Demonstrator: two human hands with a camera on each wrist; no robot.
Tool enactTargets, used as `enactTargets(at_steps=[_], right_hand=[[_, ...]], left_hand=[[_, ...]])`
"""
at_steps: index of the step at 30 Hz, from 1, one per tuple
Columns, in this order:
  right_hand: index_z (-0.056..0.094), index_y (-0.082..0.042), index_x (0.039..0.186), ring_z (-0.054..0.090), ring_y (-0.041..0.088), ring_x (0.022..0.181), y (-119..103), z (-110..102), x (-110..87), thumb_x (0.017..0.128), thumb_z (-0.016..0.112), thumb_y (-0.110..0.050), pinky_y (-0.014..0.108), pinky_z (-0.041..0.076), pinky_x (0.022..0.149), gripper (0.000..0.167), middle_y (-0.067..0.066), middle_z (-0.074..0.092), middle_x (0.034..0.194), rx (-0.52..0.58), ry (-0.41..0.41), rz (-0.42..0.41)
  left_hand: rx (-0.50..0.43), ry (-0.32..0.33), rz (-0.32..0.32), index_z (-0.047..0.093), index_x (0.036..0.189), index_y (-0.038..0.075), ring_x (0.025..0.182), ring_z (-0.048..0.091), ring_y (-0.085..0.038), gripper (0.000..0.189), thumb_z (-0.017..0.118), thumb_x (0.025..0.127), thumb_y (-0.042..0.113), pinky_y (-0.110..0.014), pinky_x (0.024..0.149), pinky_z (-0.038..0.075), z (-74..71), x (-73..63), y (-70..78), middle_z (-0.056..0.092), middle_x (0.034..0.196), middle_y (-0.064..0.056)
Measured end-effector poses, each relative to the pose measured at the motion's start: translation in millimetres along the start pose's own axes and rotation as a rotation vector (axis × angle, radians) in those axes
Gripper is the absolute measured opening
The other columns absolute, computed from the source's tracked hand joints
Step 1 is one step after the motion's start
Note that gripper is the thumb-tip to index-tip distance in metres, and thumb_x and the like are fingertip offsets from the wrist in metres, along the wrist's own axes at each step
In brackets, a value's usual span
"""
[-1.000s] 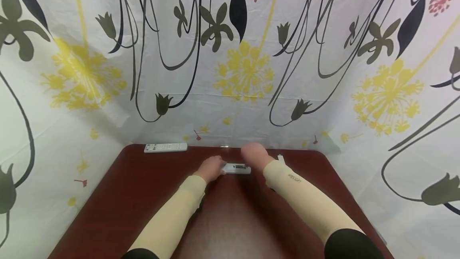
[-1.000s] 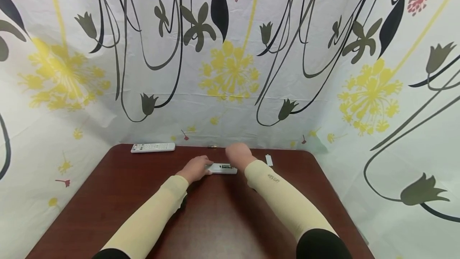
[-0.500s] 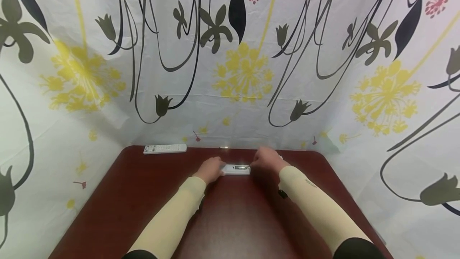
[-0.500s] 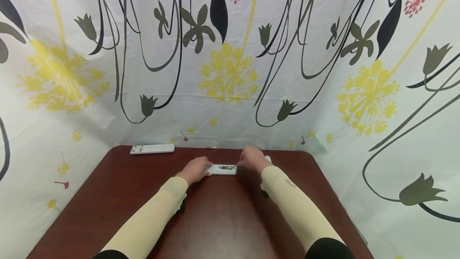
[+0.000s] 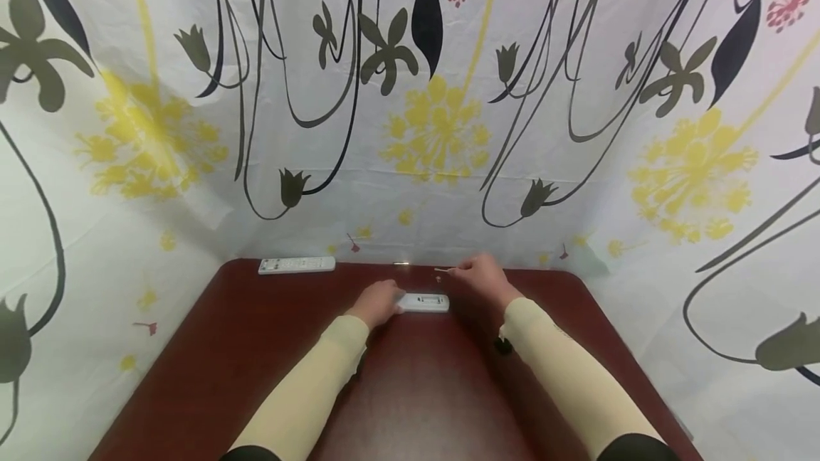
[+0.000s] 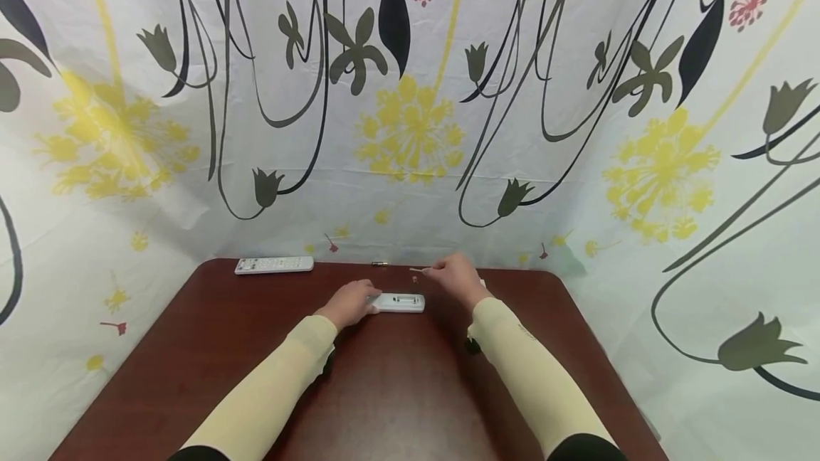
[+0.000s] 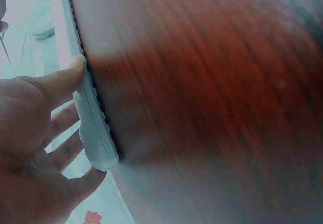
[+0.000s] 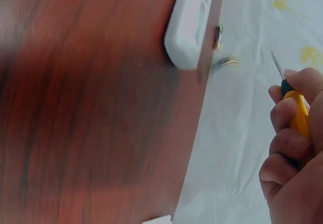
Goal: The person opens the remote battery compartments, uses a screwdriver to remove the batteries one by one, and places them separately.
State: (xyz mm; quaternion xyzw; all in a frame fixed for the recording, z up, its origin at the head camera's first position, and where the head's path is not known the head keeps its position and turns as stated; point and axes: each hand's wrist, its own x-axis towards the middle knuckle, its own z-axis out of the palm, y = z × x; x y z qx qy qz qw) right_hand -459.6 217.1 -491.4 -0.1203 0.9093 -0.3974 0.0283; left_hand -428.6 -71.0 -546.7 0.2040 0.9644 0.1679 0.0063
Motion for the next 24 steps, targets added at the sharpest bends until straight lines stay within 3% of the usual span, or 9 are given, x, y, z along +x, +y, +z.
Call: enactTargets(at_steps=[2,7,13,17,24], right_hand=[[0.068,-0.007,0.066,0.034,0.018,0.053,-1.2,2.3,-2.4,0.105,0.078,-0.036,0.033,0.037,0.053,0.050,-0.003,0.035,0.058,0.001,0.009,-0.045],[0.063,-0.008,0.063,0.036,0.017,0.054,-1.3,9.7,-4.5,0.106,0.077,-0.037,0.032,0.036,0.053,0.054,-0.005,0.037,0.056,0.024,0.002,-0.029],[0.072,-0.007,0.068,0.043,0.016,0.057,1.2,11.4,-4.4,0.106,0.078,-0.038,0.033,0.041,0.056,0.049,-0.003,0.045,0.057,0.020,0.024,0.014],[0.077,-0.007,0.072,0.046,0.017,0.059,1.1,12.7,-6.1,0.106,0.077,-0.034,0.034,0.044,0.059,0.044,-0.003,0.049,0.058,0.029,0.046,-0.013],[0.085,-0.005,0.094,0.059,0.018,0.072,0.8,17.6,-5.9,0.105,0.073,-0.023,0.034,0.051,0.069,0.024,-0.002,0.070,0.076,0.036,0.077,-0.046]], left_hand=[[-0.011,0.008,0.003,0.073,0.145,0.009,0.136,0.063,-0.034,0.045,0.081,0.104,0.024,-0.048,0.116,0.050,-0.4,-0.4,0.2,0.068,0.143,-0.014],[-0.002,0.007,0.007,0.073,0.146,0.009,0.136,0.063,-0.034,0.044,0.080,0.105,0.024,-0.048,0.117,0.050,0.1,0.2,-0.2,0.068,0.144,-0.014],[-0.017,0.000,-0.008,0.072,0.147,0.010,0.137,0.062,-0.034,0.045,0.080,0.105,0.024,-0.048,0.117,0.049,-0.5,0.0,0.4,0.067,0.146,-0.014],[-0.019,0.005,-0.006,0.072,0.147,0.010,0.137,0.062,-0.034,0.046,0.080,0.105,0.025,-0.049,0.117,0.050,0.4,0.7,-0.1,0.067,0.145,-0.014],[-0.002,0.001,-0.004,0.072,0.147,0.010,0.136,0.063,-0.034,0.046,0.080,0.105,0.025,-0.048,0.116,0.050,2.3,1.9,-0.5,0.068,0.145,-0.013]])
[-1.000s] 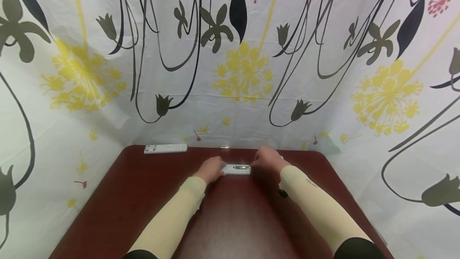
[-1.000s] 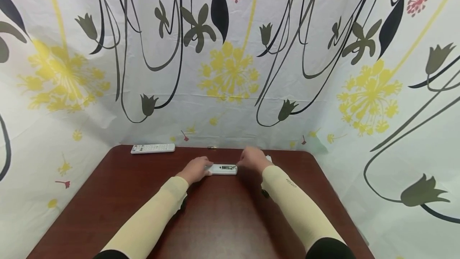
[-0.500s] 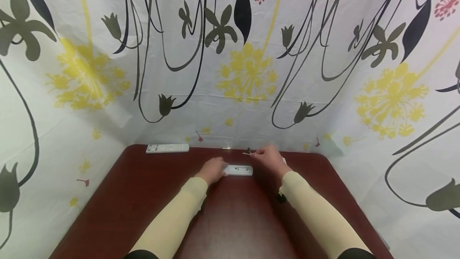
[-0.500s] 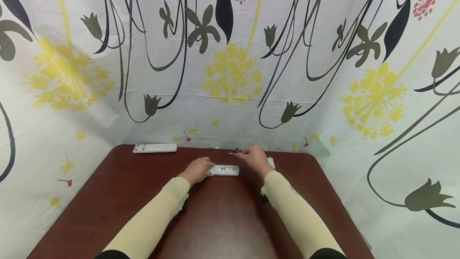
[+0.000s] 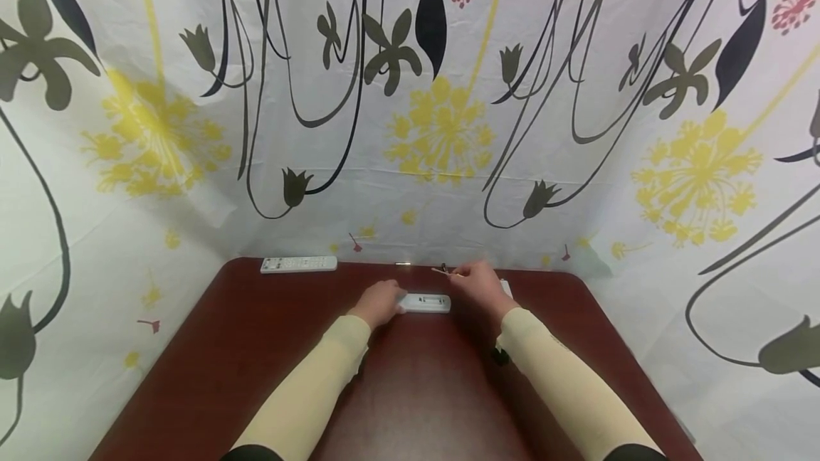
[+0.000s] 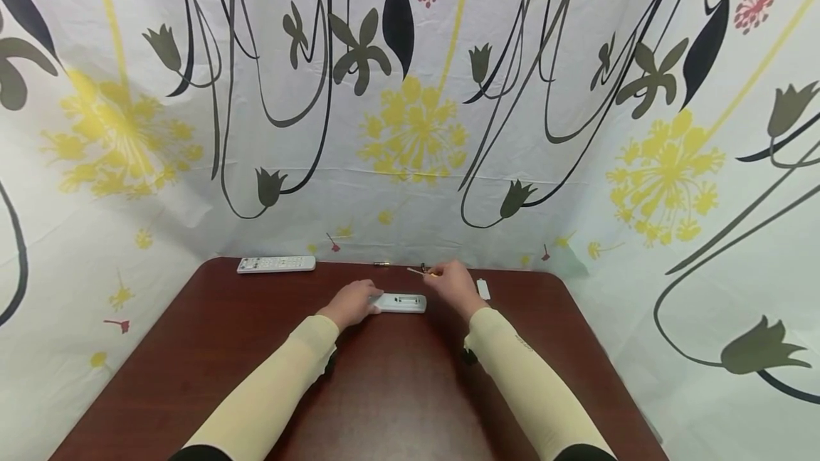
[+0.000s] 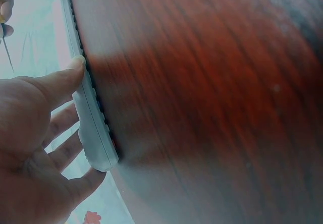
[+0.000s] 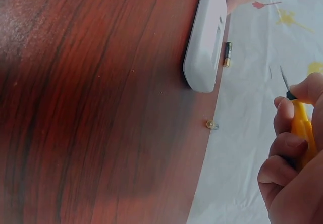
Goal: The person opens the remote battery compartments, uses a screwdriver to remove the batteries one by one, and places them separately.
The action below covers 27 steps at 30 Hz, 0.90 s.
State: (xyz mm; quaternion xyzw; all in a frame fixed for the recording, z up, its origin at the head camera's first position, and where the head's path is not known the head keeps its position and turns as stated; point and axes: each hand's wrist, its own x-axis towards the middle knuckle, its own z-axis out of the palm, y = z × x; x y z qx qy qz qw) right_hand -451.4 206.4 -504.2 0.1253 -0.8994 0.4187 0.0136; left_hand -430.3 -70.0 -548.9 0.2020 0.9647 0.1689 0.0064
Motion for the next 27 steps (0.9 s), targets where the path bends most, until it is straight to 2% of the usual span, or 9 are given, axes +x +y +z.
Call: enactTargets(at_steps=[5,7,15,21,27], right_hand=[[0.083,-0.002,0.113,0.063,0.021,0.082,1.3,3.0,1.3,0.104,0.070,-0.019,0.036,0.053,0.075,0.023,0.003,0.078,0.098,-0.031,0.018,-0.016],[0.082,-0.002,0.116,0.063,0.021,0.085,2.0,4.4,1.7,0.104,0.069,-0.018,0.037,0.054,0.076,0.024,0.004,0.078,0.103,-0.042,0.020,-0.025],[0.072,-0.011,0.104,0.058,0.024,0.081,0.1,9.5,-0.6,0.104,0.066,-0.020,0.041,0.050,0.074,0.011,0.005,0.069,0.093,-0.078,0.040,-0.018],[0.073,-0.009,0.107,0.061,0.023,0.085,-3.4,10.2,-1.4,0.101,0.066,-0.017,0.040,0.053,0.076,0.013,0.006,0.071,0.100,-0.127,0.049,-0.045],[0.075,-0.009,0.108,0.064,0.024,0.091,-5.1,10.7,-3.1,0.105,0.070,-0.018,0.044,0.056,0.082,0.010,0.007,0.072,0.105,-0.145,0.051,-0.074]], left_hand=[[0.006,0.006,0.005,0.072,0.147,0.009,0.136,0.063,-0.034,0.046,0.081,0.104,0.025,-0.048,0.116,0.050,0.2,0.3,0.4,0.068,0.145,-0.013],[-0.001,0.008,0.005,0.072,0.147,0.010,0.137,0.062,-0.034,0.046,0.081,0.104,0.024,-0.048,0.117,0.050,0.5,-0.1,0.2,0.068,0.146,-0.013],[-0.014,0.015,0.014,0.072,0.147,0.009,0.136,0.063,-0.034,0.046,0.081,0.104,0.024,-0.048,0.116,0.050,0.8,-0.3,-0.9,0.068,0.144,-0.014],[-0.017,0.013,0.007,0.072,0.146,0.010,0.135,0.063,-0.034,0.045,0.081,0.104,0.024,-0.048,0.116,0.050,0.2,-2.0,0.3,0.068,0.143,-0.013],[-0.021,0.024,0.004,0.074,0.144,0.009,0.134,0.063,-0.034,0.045,0.082,0.103,0.024,-0.048,0.117,0.050,2.1,-0.2,-0.4,0.069,0.142,-0.013]])
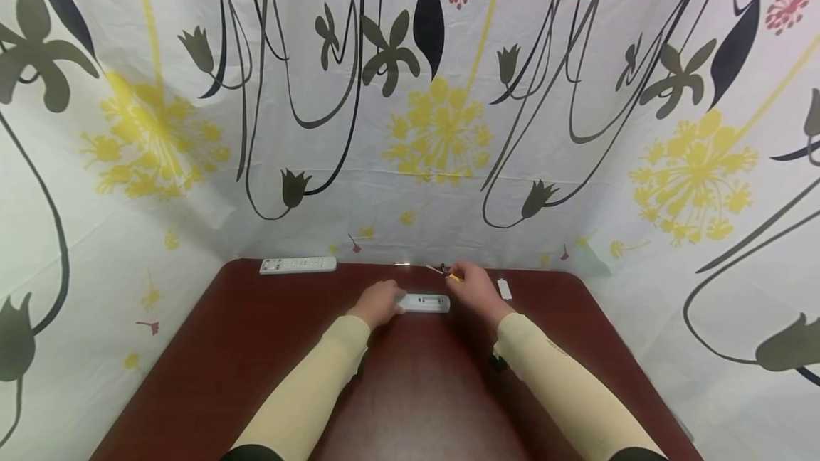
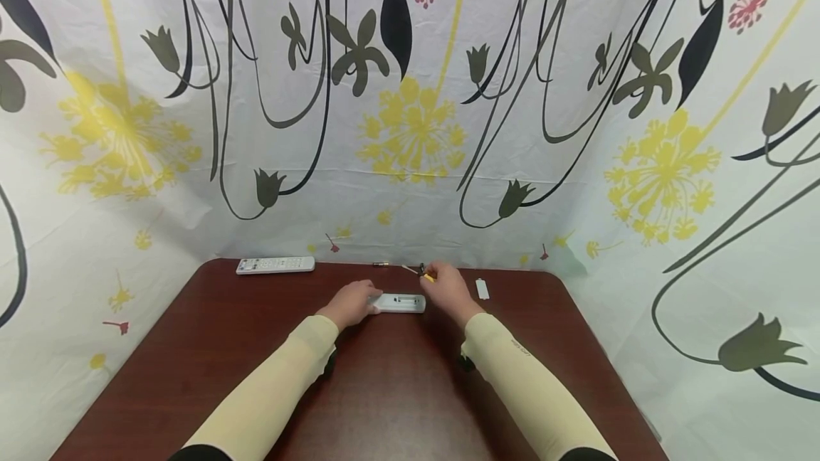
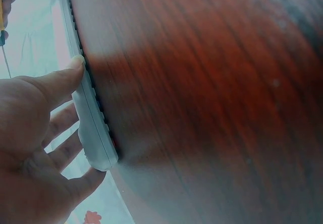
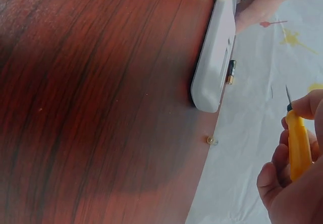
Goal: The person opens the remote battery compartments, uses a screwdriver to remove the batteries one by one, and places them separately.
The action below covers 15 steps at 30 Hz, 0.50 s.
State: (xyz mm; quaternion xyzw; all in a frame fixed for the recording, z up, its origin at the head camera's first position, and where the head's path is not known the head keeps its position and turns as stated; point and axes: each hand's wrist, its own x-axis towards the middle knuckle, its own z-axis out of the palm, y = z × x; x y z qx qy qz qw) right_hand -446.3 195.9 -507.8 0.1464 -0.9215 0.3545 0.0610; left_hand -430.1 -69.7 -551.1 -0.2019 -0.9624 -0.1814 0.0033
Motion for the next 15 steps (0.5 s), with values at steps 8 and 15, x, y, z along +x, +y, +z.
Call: enactTargets(at_steps=[8,15], right_hand=[[0.078,-0.009,0.108,0.067,0.023,0.090,-1.5,-0.7,-1.3,0.105,0.076,-0.020,0.046,0.058,0.083,0.012,0.005,0.075,0.102,-0.018,-0.010,0.007],[0.078,-0.011,0.105,0.068,0.021,0.087,-2.4,1.0,-3.7,0.101,0.082,-0.023,0.047,0.060,0.082,0.013,0.002,0.076,0.098,-0.075,-0.009,0.048]], left_hand=[[-0.012,-0.001,-0.001,0.074,0.144,0.008,0.138,0.062,-0.036,0.046,0.083,0.102,0.023,-0.049,0.118,0.048,1.1,1.1,-1.0,0.067,0.145,-0.015],[0.003,0.003,0.002,0.074,0.145,0.009,0.136,0.062,-0.035,0.045,0.082,0.103,0.024,-0.048,0.118,0.048,2.3,2.4,-2.6,0.068,0.144,-0.013]])
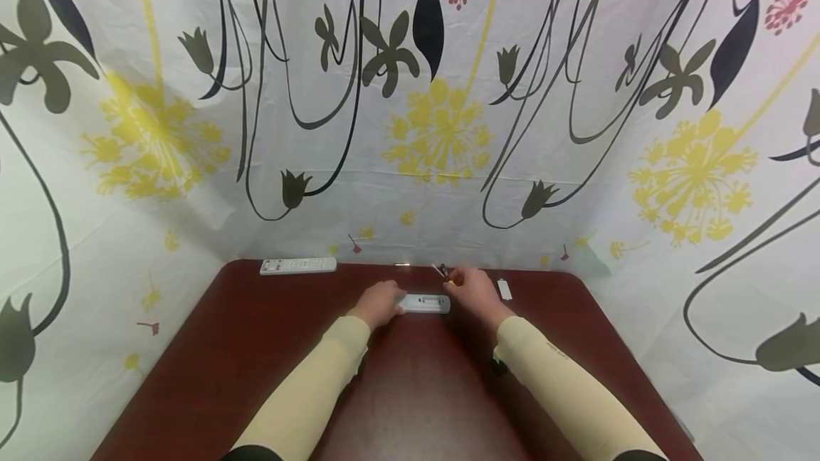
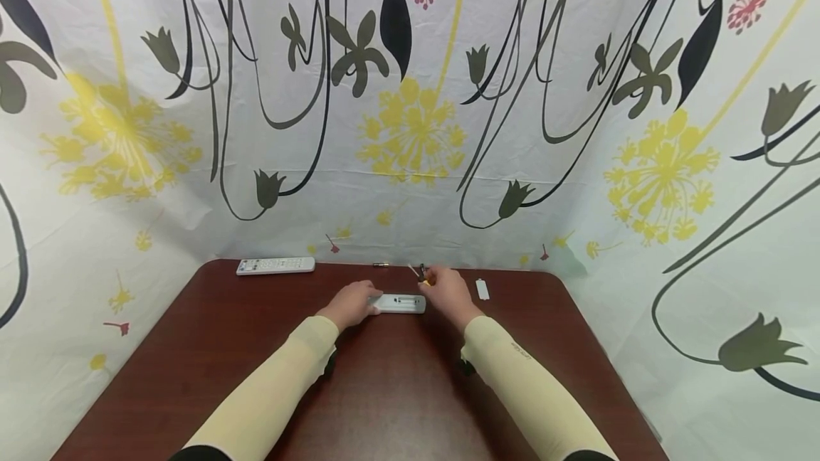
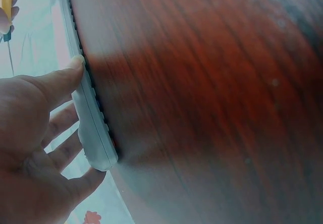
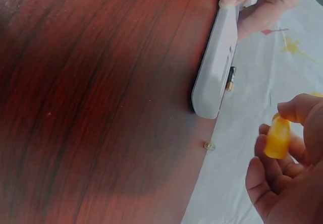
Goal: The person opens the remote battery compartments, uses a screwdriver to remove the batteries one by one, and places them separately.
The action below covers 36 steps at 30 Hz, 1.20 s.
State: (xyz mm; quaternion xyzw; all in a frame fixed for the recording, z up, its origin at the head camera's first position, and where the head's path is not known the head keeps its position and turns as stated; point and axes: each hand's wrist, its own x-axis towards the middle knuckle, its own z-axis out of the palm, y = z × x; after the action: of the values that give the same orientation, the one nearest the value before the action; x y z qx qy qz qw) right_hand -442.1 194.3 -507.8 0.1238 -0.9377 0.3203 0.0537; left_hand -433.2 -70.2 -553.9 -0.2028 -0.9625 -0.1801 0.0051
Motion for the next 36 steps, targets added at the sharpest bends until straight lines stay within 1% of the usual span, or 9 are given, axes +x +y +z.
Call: enactTargets(at_steps=[3,7,9,14,18,22,26,30,36], right_hand=[[0.076,-0.010,0.103,0.066,0.021,0.080,-0.1,0.9,-1.6,0.100,0.083,-0.022,0.044,0.059,0.075,0.014,0.003,0.073,0.095,-0.026,0.004,0.008],[0.075,-0.008,0.104,0.063,0.020,0.068,1.4,1.8,-3.9,0.100,0.082,-0.021,0.039,0.055,0.063,0.016,0.004,0.070,0.087,-0.044,-0.013,0.034],[0.075,-0.007,0.105,0.063,0.020,0.064,2.7,1.4,-5.7,0.100,0.082,-0.021,0.039,0.053,0.060,0.016,0.004,0.070,0.085,-0.056,-0.018,0.043],[0.076,-0.010,0.104,0.062,0.020,0.068,8.1,-1.4,-11.9,0.098,0.079,-0.024,0.039,0.053,0.063,0.015,0.001,0.070,0.086,-0.103,0.011,0.045],[0.075,-0.011,0.102,0.061,0.019,0.065,14.3,-5.5,-18.8,0.098,0.077,-0.024,0.039,0.051,0.062,0.013,0.000,0.068,0.081,-0.138,0.027,0.043],[0.074,-0.010,0.101,0.061,0.020,0.064,20.3,-11.0,-26.9,0.099,0.076,-0.022,0.039,0.051,0.062,0.012,0.001,0.068,0.080,-0.125,0.045,0.051],[0.074,-0.007,0.104,0.062,0.022,0.069,26.9,-17.6,-33.6,0.100,0.077,-0.020,0.041,0.054,0.064,0.014,0.005,0.070,0.087,-0.113,0.054,0.066],[0.076,-0.005,0.107,0.062,0.023,0.076,36.6,-25.0,-39.4,0.099,0.078,-0.021,0.043,0.056,0.069,0.018,0.009,0.071,0.095,-0.140,0.068,0.087],[0.076,-0.004,0.108,0.063,0.022,0.070,50.4,-36.0,-47.3,0.100,0.076,-0.023,0.040,0.054,0.065,0.021,0.013,0.076,0.100,-0.126,0.079,0.139]], left_hand=[[-0.002,0.005,0.003,0.074,0.144,0.009,0.135,0.063,-0.035,0.045,0.083,0.102,0.024,-0.047,0.118,0.049,0.3,0.2,-0.6,0.069,0.142,-0.013],[-0.010,0.004,0.007,0.074,0.143,0.008,0.135,0.063,-0.035,0.045,0.083,0.102,0.024,-0.048,0.118,0.049,-0.1,0.1,-0.6,0.069,0.142,-0.014],[-0.014,0.002,0.008,0.074,0.143,0.008,0.135,0.063,-0.035,0.045,0.083,0.102,0.023,-0.048,0.118,0.049,-0.3,-0.5,-0.3,0.068,0.142,-0.014],[-0.020,-0.005,-0.001,0.074,0.144,0.008,0.137,0.062,-0.035,0.045,0.083,0.103,0.023,-0.048,0.117,0.049,-1.3,-1.8,0.8,0.068,0.145,-0.014],[-0.024,-0.016,-0.014,0.073,0.146,0.010,0.139,0.061,-0.034,0.046,0.081,0.104,0.024,-0.048,0.118,0.049,-1.9,-2.1,1.4,0.067,0.147,-0.014],[-0.022,-0.020,-0.017,0.072,0.147,0.010,0.139,0.061,-0.034,0.046,0.081,0.104,0.025,-0.049,0.118,0.049,-2.3,-1.6,1.1,0.067,0.147,-0.013],[-0.019,-0.023,-0.020,0.072,0.147,0.010,0.139,0.061,-0.034,0.046,0.081,0.104,0.025,-0.049,0.117,0.049,-3.1,-1.5,1.0,0.067,0.147,-0.013],[-0.025,-0.017,-0.015,0.072,0.146,0.009,0.138,0.061,-0.035,0.046,0.082,0.103,0.024,-0.049,0.117,0.049,-3.1,-2.0,1.4,0.067,0.146,-0.014],[-0.033,-0.022,-0.022,0.072,0.147,0.010,0.141,0.060,-0.035,0.047,0.081,0.104,0.024,-0.050,0.118,0.048,-2.5,-2.1,1.2,0.066,0.149,-0.014]])
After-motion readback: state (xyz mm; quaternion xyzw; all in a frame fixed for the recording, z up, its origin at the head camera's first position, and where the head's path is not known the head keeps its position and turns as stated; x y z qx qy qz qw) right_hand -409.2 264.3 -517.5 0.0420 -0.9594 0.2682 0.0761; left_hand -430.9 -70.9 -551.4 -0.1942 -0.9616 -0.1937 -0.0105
